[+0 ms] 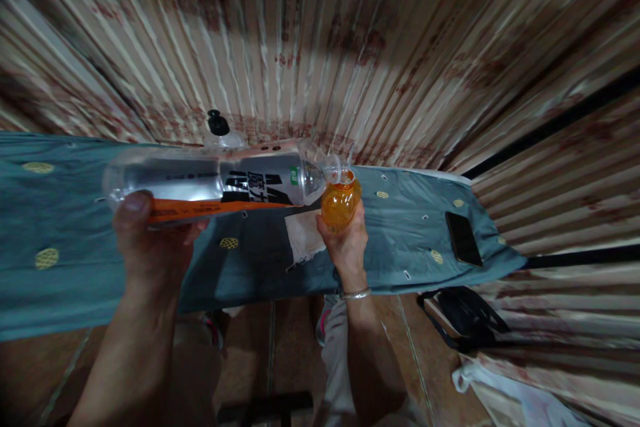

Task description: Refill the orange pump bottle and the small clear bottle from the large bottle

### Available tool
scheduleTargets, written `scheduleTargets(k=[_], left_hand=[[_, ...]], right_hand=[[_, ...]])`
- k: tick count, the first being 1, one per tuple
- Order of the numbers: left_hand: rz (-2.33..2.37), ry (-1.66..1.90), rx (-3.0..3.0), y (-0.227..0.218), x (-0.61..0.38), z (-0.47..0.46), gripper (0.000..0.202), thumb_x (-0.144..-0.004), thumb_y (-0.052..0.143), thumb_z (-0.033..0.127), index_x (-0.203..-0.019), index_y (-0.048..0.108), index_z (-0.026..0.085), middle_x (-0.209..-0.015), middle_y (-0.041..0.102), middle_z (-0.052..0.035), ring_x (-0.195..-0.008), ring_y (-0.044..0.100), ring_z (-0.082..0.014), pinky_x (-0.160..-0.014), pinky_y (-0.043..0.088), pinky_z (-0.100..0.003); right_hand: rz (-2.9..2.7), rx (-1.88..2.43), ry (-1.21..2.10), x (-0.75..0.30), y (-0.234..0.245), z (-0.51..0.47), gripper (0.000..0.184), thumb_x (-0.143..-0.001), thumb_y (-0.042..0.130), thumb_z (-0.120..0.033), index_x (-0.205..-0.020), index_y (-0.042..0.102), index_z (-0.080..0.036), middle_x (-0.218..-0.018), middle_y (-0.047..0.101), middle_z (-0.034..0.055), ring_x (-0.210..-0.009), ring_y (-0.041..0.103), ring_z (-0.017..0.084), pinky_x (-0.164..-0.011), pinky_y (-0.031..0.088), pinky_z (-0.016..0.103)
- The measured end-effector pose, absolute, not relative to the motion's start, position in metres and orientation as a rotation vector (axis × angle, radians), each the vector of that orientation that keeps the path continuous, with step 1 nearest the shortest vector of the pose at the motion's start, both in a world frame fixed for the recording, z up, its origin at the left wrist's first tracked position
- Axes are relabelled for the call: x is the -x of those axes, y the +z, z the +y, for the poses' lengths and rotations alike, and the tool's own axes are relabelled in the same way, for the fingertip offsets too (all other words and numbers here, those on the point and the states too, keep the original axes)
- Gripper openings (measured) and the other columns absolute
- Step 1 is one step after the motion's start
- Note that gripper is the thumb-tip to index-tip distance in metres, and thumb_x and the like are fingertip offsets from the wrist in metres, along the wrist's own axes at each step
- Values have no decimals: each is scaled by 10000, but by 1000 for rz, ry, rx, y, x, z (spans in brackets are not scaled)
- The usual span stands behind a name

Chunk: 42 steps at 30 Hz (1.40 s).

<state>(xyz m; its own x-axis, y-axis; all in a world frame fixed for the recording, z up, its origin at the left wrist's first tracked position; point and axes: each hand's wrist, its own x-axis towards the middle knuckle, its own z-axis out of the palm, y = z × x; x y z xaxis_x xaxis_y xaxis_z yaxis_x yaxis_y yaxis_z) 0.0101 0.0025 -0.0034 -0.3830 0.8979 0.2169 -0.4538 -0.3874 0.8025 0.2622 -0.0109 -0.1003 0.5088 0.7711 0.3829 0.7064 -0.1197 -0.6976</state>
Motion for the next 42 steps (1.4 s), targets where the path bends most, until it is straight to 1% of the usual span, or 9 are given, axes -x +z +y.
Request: scheduleTargets(k=[4,12,20,24,26,29,31,37,42], left_hand=[[800,1874,-812,-3,-11,2,628,-624,881,539,-1120,683,209,-566,587,33,-346,486,-128,-254,157,-228],[817,1861,-823,-4,-10,2,604,-625,861,550,-1101,689,222,-525,566,47,-347,476,-132,-267,180,-220],[853,1867,-835,-4,-10,2,469,-631,832,559,-882,665,200,-512,554,24,-337,459,-124,-264,196,-213],[846,1877,-812,-5,-10,2,444,-626,841,554,-781,622,199,-499,542,16,-351,477,-124,-276,192,-211],[839,1869,-800,-5,-10,2,467,-628,855,536,-880,662,194,-506,551,24,-354,487,-127,-276,193,-214],[808,1861,-810,-5,-10,2,655,-628,871,541,-1150,675,197,-549,583,42,-350,490,-129,-270,178,-217],[802,1869,-815,-5,-10,2,699,-631,870,555,-1197,660,202,-562,591,46,-349,493,-128,-267,178,-214],[836,1866,-801,-3,-11,1,512,-631,864,545,-978,685,214,-514,544,48,-353,494,-130,-268,214,-208],[864,1915,-859,-3,-11,4,434,-646,804,587,-681,620,196,-487,525,5,-345,451,-122,-251,180,-210]], right_hand=[[-1213,1865,89,-263,-100,-11,906,-634,845,-585,-1375,536,-164,-1160,777,155,-988,771,337,-826,618,443],[-1225,1837,99,-264,-102,-10,877,-645,841,-612,-1338,543,-163,-1177,769,165,-1010,765,342,-855,612,462],[-1253,1818,111,-266,-102,-11,890,-669,850,-611,-1366,521,-166,-1182,766,161,-1030,762,335,-865,610,455],[-1251,1811,74,-264,-102,-10,943,-611,893,-623,-1353,534,-166,-1198,763,165,-1036,758,337,-864,611,454],[-1228,1820,61,-262,-101,-8,930,-602,894,-625,-1332,540,-170,-1181,766,158,-1023,759,335,-850,610,443],[-1184,1853,83,-258,-100,-7,835,-643,853,-602,-1298,538,-192,-1116,771,125,-972,762,325,-798,605,422],[-1160,1870,97,-256,-100,-6,785,-664,822,-580,-1285,534,-196,-1077,768,113,-948,759,324,-772,600,419],[-1158,1823,87,-254,-97,-5,741,-641,807,-552,-1235,559,-185,-1060,771,123,-949,762,323,-795,614,429],[-1180,1815,125,-253,-96,-6,717,-623,830,-520,-1200,589,-168,-1080,781,153,-1025,763,351,-822,623,433]])
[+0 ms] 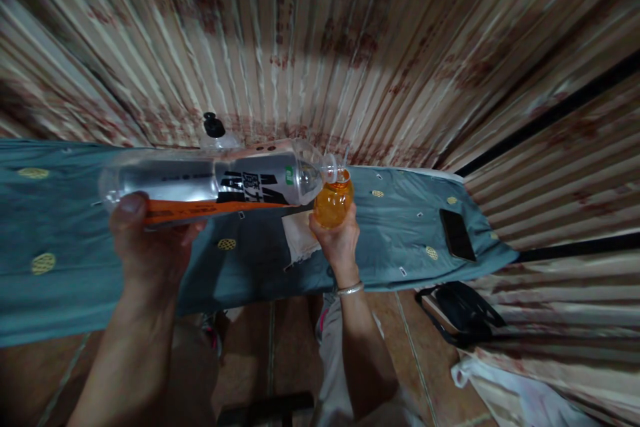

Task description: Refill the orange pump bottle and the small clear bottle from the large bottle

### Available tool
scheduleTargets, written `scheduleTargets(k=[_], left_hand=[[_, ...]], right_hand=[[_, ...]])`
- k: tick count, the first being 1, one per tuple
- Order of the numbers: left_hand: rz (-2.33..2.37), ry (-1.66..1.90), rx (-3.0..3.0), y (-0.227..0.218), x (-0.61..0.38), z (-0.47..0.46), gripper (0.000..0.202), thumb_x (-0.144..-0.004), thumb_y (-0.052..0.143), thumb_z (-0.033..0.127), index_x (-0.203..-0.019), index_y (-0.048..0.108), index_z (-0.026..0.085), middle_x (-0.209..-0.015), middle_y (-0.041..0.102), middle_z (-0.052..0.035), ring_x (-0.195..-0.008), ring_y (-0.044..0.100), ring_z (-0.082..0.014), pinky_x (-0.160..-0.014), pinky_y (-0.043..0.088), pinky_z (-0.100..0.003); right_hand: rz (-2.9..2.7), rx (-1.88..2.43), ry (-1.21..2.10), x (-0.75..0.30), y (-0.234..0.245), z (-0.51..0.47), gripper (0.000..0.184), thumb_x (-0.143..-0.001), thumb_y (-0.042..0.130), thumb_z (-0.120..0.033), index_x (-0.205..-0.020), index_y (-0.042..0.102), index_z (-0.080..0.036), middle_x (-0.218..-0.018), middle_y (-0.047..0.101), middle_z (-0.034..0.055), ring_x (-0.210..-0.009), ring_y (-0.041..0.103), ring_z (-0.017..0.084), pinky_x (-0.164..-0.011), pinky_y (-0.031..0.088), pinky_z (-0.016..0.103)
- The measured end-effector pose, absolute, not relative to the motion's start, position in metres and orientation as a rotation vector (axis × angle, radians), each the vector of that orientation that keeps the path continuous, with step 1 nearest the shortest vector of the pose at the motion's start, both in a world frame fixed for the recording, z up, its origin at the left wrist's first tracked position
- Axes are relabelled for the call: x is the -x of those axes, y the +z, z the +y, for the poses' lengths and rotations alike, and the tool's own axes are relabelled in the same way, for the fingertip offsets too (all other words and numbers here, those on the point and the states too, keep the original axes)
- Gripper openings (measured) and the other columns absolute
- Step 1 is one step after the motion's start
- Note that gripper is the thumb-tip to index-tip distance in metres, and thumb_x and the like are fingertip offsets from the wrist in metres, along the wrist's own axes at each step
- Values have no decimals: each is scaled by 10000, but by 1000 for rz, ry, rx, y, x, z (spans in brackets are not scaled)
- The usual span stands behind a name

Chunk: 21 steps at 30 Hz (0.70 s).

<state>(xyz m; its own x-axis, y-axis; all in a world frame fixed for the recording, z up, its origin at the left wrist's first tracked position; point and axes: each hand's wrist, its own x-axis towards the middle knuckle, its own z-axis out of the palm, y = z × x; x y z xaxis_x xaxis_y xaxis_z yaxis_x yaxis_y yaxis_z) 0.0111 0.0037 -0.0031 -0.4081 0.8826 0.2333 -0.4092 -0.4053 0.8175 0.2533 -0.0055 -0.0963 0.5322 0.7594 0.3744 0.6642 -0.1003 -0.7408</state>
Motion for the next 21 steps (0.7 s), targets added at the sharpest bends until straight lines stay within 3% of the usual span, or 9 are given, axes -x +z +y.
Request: scheduleTargets(k=[10,13,17,21], left_hand=[[942,1816,-741,-2,-1,-3,427,-525,900,547,-740,657,270,-569,568,-5,-429,522,-168,-280,287,-261],[963,1821,-721,-2,-2,-2,419,-521,894,519,-749,664,255,-600,596,-12,-451,545,-165,-302,346,-256],[1016,1867,-759,0,-5,1,449,-530,824,573,-713,627,213,-515,547,9,-389,491,-147,-284,294,-226],[1014,1883,-786,-1,-6,2,477,-546,823,577,-646,555,195,-505,514,8,-410,498,-137,-316,324,-212]], right_hand=[[-1269,1747,177,-258,-95,-5,727,-645,829,-555,-1224,599,-181,-1110,789,148,-1013,774,349,-813,632,438],[-1287,1737,189,-259,-95,-5,733,-643,841,-537,-1234,598,-179,-1115,788,144,-1008,775,346,-803,637,431],[-1302,1733,194,-260,-97,-5,735,-651,855,-511,-1259,595,-191,-1113,788,127,-1000,780,332,-815,640,426],[-1295,1743,208,-260,-99,-6,781,-644,869,-511,-1294,574,-195,-1101,792,121,-989,784,338,-800,641,432]])
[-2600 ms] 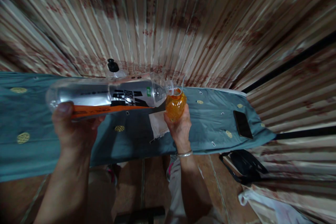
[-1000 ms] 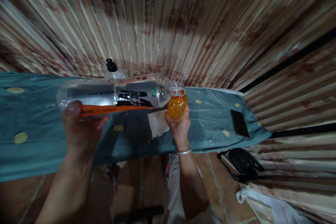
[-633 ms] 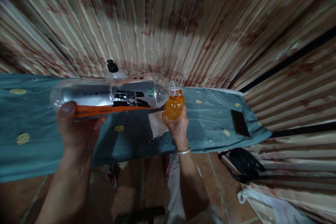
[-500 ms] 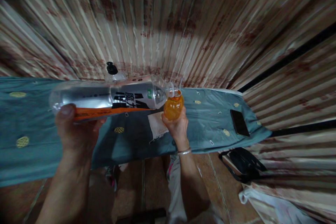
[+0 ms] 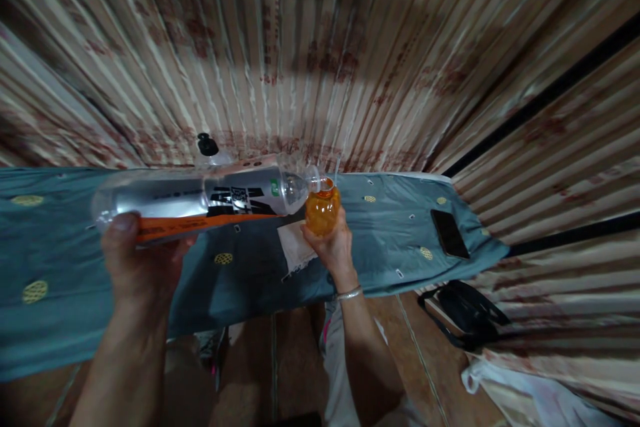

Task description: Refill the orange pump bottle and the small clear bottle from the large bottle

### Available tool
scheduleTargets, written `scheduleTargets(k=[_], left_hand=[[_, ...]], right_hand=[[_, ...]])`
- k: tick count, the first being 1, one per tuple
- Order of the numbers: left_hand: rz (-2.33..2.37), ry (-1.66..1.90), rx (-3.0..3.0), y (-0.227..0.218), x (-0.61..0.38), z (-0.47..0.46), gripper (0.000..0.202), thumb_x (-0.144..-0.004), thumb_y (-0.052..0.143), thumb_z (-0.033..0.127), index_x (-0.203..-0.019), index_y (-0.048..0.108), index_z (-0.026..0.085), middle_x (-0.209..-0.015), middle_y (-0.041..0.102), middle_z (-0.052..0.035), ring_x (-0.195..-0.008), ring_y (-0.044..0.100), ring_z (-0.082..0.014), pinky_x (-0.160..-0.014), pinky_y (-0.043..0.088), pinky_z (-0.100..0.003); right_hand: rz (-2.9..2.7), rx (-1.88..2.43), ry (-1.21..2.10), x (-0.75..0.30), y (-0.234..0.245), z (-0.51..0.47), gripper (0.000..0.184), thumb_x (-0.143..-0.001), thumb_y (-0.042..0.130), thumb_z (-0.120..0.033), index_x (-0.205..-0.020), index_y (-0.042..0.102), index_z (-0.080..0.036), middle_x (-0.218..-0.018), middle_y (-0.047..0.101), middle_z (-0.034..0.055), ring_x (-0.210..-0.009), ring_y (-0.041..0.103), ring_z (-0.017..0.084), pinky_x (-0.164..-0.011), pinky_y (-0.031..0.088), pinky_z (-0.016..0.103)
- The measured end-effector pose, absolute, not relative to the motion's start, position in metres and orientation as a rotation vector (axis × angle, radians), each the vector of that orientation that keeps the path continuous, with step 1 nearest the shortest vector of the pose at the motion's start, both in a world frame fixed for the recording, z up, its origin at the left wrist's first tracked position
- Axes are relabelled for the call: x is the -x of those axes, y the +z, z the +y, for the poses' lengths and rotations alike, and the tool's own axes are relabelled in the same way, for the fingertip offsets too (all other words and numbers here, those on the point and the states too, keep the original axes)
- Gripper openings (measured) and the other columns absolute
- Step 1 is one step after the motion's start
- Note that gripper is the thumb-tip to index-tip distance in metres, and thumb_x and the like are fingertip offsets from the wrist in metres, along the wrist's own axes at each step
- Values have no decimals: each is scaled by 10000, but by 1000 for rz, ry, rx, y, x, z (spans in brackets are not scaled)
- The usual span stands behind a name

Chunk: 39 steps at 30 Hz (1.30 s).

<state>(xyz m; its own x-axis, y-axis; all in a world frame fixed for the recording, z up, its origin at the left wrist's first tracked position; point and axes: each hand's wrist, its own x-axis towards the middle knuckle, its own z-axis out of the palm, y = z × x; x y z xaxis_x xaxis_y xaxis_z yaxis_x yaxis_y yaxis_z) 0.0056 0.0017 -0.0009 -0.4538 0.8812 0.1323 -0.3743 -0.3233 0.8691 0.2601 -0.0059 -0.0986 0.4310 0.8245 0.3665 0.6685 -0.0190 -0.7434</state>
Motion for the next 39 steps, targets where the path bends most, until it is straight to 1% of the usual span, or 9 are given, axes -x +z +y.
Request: scheduleTargets(k=[5,9,15,21,24,27,30,34,39], left_hand=[[992,1841,-815,-3,-3,-2,423,-599,814,565,-717,620,208,-551,564,-3,-455,527,-157,-341,372,-238],[998,1834,-874,-2,-2,-3,370,-643,785,551,-679,615,225,-554,577,-1,-444,525,-159,-341,408,-253],[997,1823,-876,-1,-4,-2,374,-618,760,559,-609,594,224,-505,538,0,-417,494,-153,-295,302,-231],[992,1829,-871,-4,-3,0,375,-638,765,542,-608,584,216,-526,526,-9,-412,480,-136,-284,246,-216],[1011,1833,-874,-3,-4,1,398,-604,767,572,-582,596,214,-507,534,-8,-380,463,-134,-266,207,-211],[1021,1836,-882,-1,-5,1,436,-579,779,588,-533,564,211,-478,527,-7,-347,431,-127,-255,173,-211],[998,1824,-899,-1,-6,1,427,-605,781,574,-542,581,202,-472,520,-15,-338,421,-125,-258,184,-222],[942,1827,-905,-4,-6,1,393,-639,776,552,-576,625,195,-472,512,-21,-351,428,-132,-276,209,-235],[944,1808,-882,-4,-6,0,403,-644,790,545,-542,596,207,-455,492,-5,-355,412,-126,-291,244,-234]], right_hand=[[-1282,1709,212,-260,-99,-6,736,-653,860,-506,-1268,588,-206,-1106,796,113,-988,787,332,-806,644,428],[-1287,1698,212,-260,-99,-6,745,-655,860,-497,-1283,582,-209,-1123,792,110,-997,784,326,-821,645,428],[-1307,1685,201,-260,-101,-5,748,-674,850,-494,-1304,569,-206,-1131,785,114,-1001,782,324,-842,641,437],[-1303,1708,157,-259,-105,-3,800,-662,863,-495,-1341,556,-203,-1146,782,127,-1008,780,342,-846,636,459],[-1306,1694,176,-260,-106,-4,807,-668,866,-498,-1355,556,-208,-1174,779,133,-1025,780,345,-868,635,469],[-1304,1674,210,-261,-107,-4,834,-659,882,-511,-1361,558,-199,-1176,784,138,-1019,787,343,-876,640,466],[-1300,1655,211,-261,-107,-4,846,-661,880,-523,-1363,558,-179,-1186,782,154,-1023,789,341,-877,643,460],[-1302,1664,181,-261,-108,-4,840,-680,860,-529,-1373,551,-168,-1145,790,151,-992,793,342,-832,644,450],[-1320,1670,142,-261,-111,-3,806,-701,845,-565,-1347,563,-173,-1140,793,150,-975,790,340,-813,640,451]])
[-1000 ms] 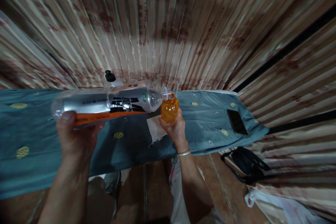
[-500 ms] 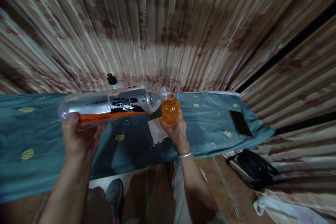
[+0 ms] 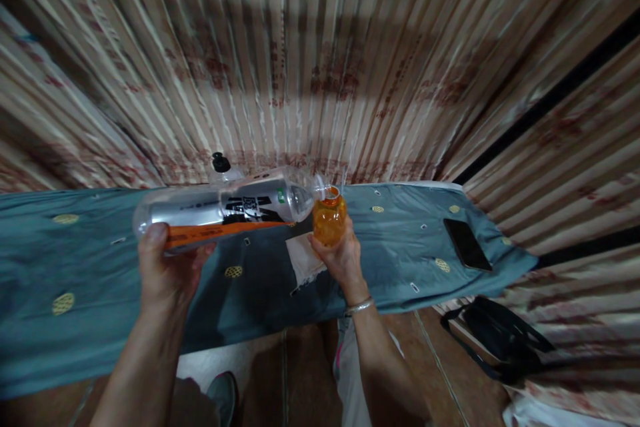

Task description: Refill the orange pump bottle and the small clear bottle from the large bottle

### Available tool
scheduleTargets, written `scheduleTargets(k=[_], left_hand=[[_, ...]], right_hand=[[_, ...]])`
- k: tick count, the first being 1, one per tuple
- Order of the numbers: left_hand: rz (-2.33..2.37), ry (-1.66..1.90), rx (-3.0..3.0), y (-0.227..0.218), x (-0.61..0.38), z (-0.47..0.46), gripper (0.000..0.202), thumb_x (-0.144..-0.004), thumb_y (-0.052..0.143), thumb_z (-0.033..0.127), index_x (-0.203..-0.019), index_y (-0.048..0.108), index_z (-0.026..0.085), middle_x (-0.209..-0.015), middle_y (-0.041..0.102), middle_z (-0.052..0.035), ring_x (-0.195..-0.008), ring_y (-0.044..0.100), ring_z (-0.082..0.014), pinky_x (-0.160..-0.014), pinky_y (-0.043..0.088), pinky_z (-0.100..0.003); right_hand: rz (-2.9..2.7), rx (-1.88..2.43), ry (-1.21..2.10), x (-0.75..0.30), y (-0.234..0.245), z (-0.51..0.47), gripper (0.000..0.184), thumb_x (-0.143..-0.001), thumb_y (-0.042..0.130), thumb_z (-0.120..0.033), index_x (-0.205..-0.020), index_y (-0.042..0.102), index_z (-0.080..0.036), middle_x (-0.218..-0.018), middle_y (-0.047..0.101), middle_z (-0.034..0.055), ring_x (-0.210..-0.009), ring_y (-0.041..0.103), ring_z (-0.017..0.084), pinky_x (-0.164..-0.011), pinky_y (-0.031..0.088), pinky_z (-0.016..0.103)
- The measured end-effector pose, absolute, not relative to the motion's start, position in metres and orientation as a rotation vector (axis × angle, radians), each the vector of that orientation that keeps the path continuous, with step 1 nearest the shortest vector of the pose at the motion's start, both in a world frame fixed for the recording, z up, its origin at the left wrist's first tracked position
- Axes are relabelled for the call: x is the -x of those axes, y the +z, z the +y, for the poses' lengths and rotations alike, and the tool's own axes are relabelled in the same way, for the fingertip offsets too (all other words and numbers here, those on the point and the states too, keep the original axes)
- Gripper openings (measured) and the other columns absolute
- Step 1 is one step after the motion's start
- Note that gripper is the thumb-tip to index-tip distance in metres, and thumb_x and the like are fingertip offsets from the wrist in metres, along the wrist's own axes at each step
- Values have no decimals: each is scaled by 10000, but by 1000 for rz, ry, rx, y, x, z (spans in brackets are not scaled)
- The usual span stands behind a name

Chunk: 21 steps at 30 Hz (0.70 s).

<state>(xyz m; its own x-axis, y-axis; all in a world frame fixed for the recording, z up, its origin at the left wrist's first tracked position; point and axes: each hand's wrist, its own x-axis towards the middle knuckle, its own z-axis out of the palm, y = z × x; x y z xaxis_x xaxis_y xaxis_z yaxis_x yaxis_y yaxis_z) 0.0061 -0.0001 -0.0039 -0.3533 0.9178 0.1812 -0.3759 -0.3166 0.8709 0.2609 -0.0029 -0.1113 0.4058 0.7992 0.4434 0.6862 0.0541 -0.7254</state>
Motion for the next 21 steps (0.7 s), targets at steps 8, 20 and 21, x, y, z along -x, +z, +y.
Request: scheduleTargets(k=[8,20,21], left_hand=[[914,1843,-939,-5,-6,0,456,-695,780,592,-600,607,181,-529,546,-11,-335,405,-90,-273,194,-205],[943,1826,-833,-1,-10,-2,501,-602,822,616,-662,608,168,-553,613,-17,-328,453,-86,-270,207,-167],[943,1827,-837,-1,-10,-3,500,-606,818,616,-668,612,166,-549,611,-18,-324,449,-86,-271,208,-168]], right_hand=[[-1333,1623,128,-262,-114,-1,882,-691,829,-636,-1376,544,-160,-1198,775,177,-1039,782,349,-878,640,469],[-1297,1664,90,-259,-120,0,919,-683,812,-681,-1373,538,-140,-1152,778,205,-989,785,386,-817,635,510],[-1293,1657,98,-259,-120,0,914,-679,816,-680,-1368,543,-145,-1163,775,205,-1003,783,385,-832,635,513]])
